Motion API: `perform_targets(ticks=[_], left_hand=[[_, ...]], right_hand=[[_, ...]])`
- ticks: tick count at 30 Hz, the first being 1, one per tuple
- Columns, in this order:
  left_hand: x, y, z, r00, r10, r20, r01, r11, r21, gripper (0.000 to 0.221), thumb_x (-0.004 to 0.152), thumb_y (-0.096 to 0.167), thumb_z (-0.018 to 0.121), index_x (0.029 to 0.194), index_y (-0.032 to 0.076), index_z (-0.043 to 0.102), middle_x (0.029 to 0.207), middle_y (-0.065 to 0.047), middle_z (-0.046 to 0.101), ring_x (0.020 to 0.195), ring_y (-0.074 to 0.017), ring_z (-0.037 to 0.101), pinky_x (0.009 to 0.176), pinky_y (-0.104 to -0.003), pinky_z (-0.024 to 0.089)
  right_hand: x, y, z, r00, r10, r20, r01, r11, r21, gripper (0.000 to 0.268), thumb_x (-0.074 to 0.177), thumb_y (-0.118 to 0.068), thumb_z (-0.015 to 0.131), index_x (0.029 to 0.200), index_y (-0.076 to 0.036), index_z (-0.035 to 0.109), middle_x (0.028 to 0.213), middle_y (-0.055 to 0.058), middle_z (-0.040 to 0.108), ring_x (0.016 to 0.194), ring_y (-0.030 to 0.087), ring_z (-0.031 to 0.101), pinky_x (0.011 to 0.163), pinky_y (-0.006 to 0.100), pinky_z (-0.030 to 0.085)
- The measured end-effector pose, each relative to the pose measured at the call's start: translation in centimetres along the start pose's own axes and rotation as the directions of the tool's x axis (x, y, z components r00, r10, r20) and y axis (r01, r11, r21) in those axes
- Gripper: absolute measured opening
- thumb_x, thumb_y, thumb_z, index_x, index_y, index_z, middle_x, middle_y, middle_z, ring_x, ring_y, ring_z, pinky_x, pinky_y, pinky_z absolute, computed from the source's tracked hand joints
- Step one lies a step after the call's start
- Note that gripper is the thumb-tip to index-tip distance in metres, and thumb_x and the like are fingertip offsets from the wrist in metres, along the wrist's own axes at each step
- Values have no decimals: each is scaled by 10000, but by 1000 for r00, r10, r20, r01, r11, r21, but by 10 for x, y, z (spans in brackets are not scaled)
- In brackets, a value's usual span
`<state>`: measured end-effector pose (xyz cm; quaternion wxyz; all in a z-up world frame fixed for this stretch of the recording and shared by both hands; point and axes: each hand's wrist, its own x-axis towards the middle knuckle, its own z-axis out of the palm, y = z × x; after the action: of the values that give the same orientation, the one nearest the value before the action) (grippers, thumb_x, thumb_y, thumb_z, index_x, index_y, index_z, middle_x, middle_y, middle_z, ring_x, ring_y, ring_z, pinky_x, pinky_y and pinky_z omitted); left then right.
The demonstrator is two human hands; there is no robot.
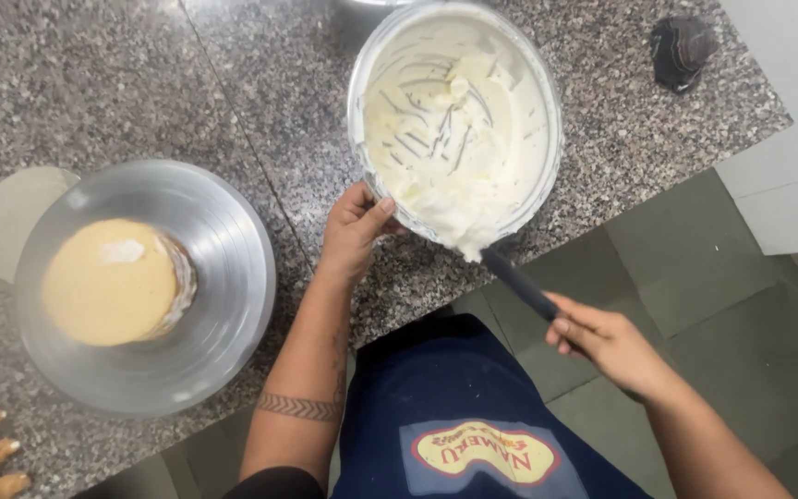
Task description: The person moves a cake from a board to a turntable and applies frosting from a bowl using a spatula. They spread the frosting over the top and sides of the cake while rotating the turntable, occasionally wiping the spatula with a cloth.
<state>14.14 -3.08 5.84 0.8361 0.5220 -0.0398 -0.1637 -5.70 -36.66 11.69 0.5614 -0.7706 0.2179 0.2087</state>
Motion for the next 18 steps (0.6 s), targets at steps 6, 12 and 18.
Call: perform_targets(ticks=[6, 12, 18], left_hand=[[0, -3, 4, 999, -1, -44, -3, 995, -97, 143, 991, 153, 667, 1011, 30, 596, 926, -113, 742, 767, -192, 712, 725, -358, 618], [-3, -16, -5, 991, -10, -133, -9, 989, -145, 151, 975, 160, 668, 1011, 34, 592, 915, -102, 728, 751, -187, 706, 692, -360, 610], [-4, -5, -2, 999, -3, -46, 2, 1000, -27, 186, 997, 183, 692, 1012, 25, 596, 902, -104, 721, 757, -162, 682, 689, -318, 583]], right_hand=[[33, -17, 22, 892, -408, -197, 348, 896, -277, 512, 971, -123, 644, 1475, -180, 577, 915, 64, 636, 802, 161, 602, 771, 285, 509], [-42, -10, -33, 942, -315, -115, 138, 676, -724, 550, 907, -172, 678, 1427, -334, 600, 842, 88, 582, 739, 201, 611, 733, 317, 520], [-59, -19, -86, 993, 94, -72, -108, 971, -213, 481, 942, -175, 637, 1422, -158, 633, 943, 27, 729, 848, 140, 691, 779, 285, 552]])
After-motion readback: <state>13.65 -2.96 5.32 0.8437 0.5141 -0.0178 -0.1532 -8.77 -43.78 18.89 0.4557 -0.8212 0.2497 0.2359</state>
